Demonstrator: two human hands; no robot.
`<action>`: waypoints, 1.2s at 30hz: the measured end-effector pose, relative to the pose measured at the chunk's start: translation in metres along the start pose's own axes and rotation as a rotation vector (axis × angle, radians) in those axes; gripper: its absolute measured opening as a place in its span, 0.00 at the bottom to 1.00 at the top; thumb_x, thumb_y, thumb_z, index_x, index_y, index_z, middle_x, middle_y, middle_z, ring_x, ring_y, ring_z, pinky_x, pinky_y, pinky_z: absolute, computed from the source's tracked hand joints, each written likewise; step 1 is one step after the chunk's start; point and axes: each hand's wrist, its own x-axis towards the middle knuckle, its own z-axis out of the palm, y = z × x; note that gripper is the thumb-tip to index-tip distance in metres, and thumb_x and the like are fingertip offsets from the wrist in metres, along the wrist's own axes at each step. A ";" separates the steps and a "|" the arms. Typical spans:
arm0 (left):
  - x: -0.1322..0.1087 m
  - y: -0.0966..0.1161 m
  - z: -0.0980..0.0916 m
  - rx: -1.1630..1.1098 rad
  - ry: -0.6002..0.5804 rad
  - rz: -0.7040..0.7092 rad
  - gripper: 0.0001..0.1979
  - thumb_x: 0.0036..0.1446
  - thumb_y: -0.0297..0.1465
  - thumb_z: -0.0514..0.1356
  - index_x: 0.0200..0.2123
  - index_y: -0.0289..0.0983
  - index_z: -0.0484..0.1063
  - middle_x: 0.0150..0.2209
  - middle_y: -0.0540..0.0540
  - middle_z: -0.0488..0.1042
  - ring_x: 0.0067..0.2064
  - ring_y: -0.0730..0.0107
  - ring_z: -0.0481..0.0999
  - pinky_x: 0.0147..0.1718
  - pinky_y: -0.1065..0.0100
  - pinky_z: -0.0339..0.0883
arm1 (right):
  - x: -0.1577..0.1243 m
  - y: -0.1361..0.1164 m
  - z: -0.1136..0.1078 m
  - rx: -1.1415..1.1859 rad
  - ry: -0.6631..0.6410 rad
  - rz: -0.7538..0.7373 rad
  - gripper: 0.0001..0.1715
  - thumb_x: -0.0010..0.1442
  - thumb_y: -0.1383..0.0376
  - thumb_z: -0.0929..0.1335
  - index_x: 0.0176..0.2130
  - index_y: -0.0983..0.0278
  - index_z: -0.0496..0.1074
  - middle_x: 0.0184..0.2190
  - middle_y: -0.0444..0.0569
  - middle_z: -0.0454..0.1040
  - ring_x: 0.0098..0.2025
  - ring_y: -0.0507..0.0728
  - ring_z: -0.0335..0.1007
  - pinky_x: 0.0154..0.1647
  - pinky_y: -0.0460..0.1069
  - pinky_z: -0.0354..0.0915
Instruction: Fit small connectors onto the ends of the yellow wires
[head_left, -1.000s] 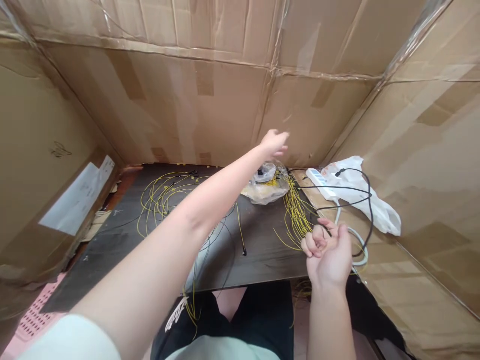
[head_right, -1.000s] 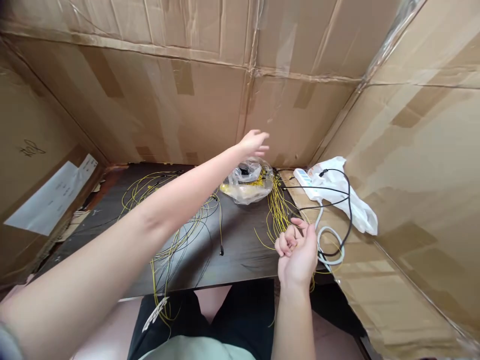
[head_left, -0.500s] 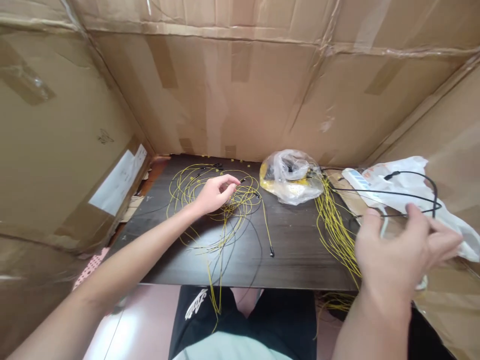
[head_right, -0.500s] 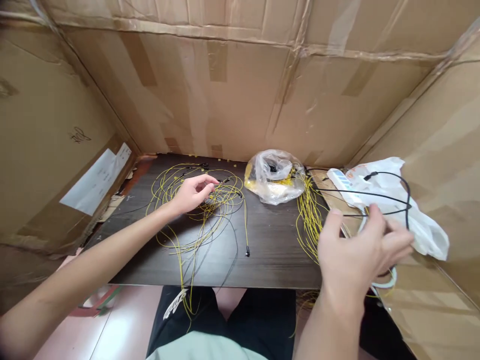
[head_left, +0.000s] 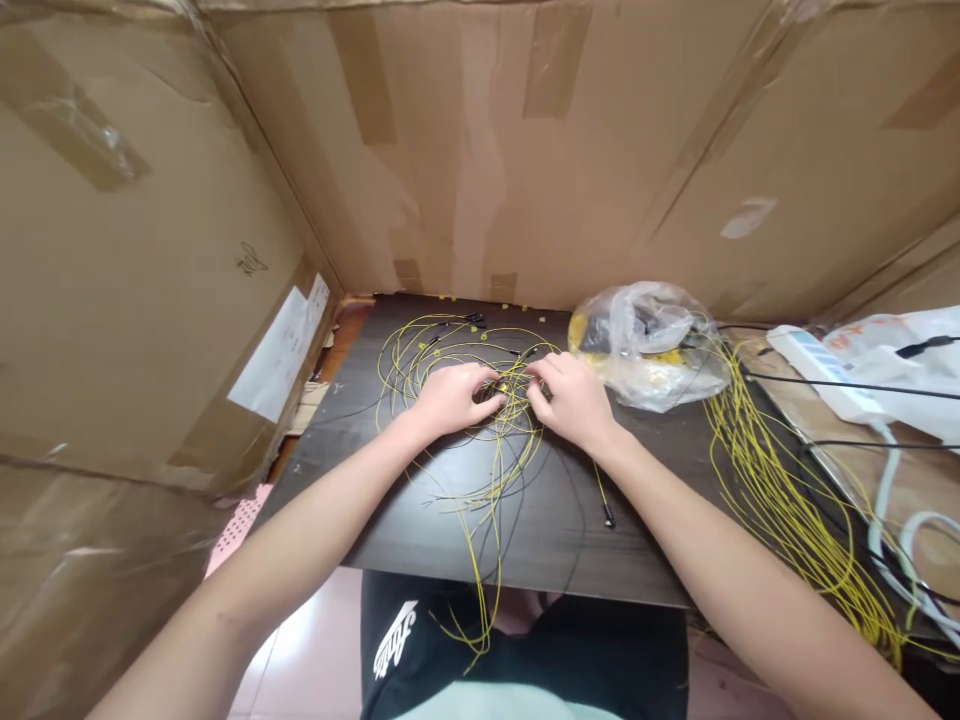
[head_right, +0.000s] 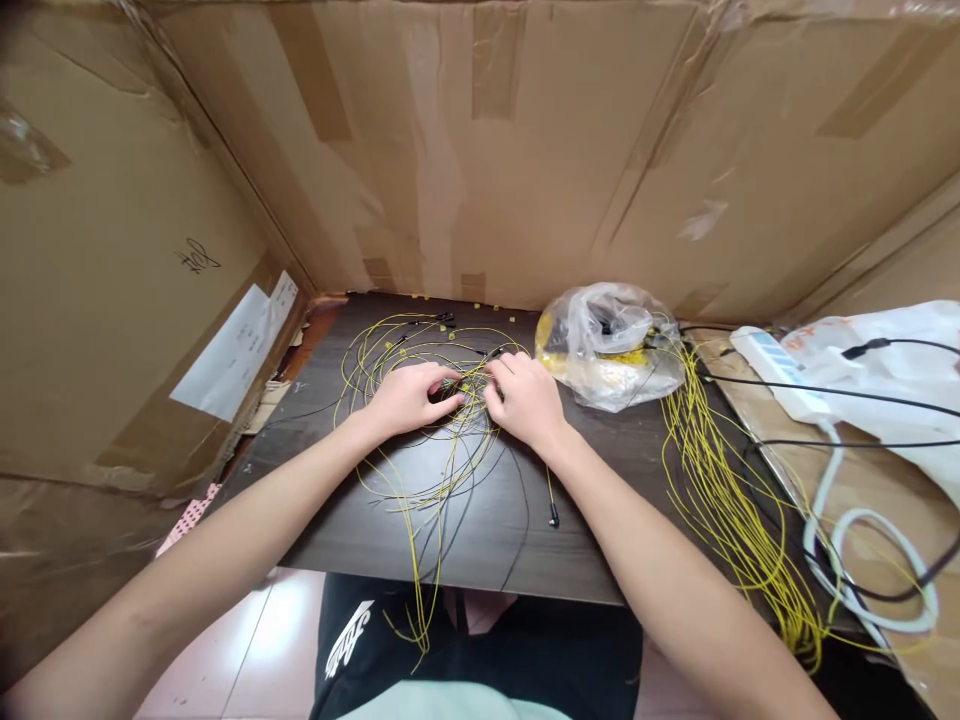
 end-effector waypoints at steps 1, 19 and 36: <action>0.000 0.000 0.000 0.011 -0.006 0.004 0.17 0.62 0.42 0.63 0.47 0.39 0.80 0.33 0.46 0.78 0.35 0.63 0.77 0.34 0.65 0.65 | -0.003 0.007 0.003 0.017 0.009 0.016 0.12 0.61 0.69 0.63 0.38 0.66 0.76 0.34 0.55 0.78 0.37 0.61 0.70 0.40 0.54 0.63; 0.002 0.003 0.005 -0.033 0.172 0.150 0.11 0.66 0.33 0.56 0.41 0.36 0.79 0.35 0.45 0.79 0.36 0.65 0.77 0.37 0.64 0.68 | -0.017 0.033 -0.019 -0.092 -0.281 0.389 0.11 0.62 0.60 0.68 0.36 0.62 0.79 0.38 0.52 0.79 0.39 0.62 0.74 0.36 0.53 0.63; -0.001 0.019 0.008 -0.114 0.103 0.216 0.16 0.66 0.39 0.59 0.53 0.39 0.75 0.53 0.42 0.77 0.54 0.57 0.74 0.56 0.54 0.65 | -0.013 0.008 -0.024 0.476 0.003 0.416 0.23 0.66 0.55 0.61 0.22 0.60 0.55 0.18 0.41 0.55 0.23 0.53 0.53 0.27 0.50 0.50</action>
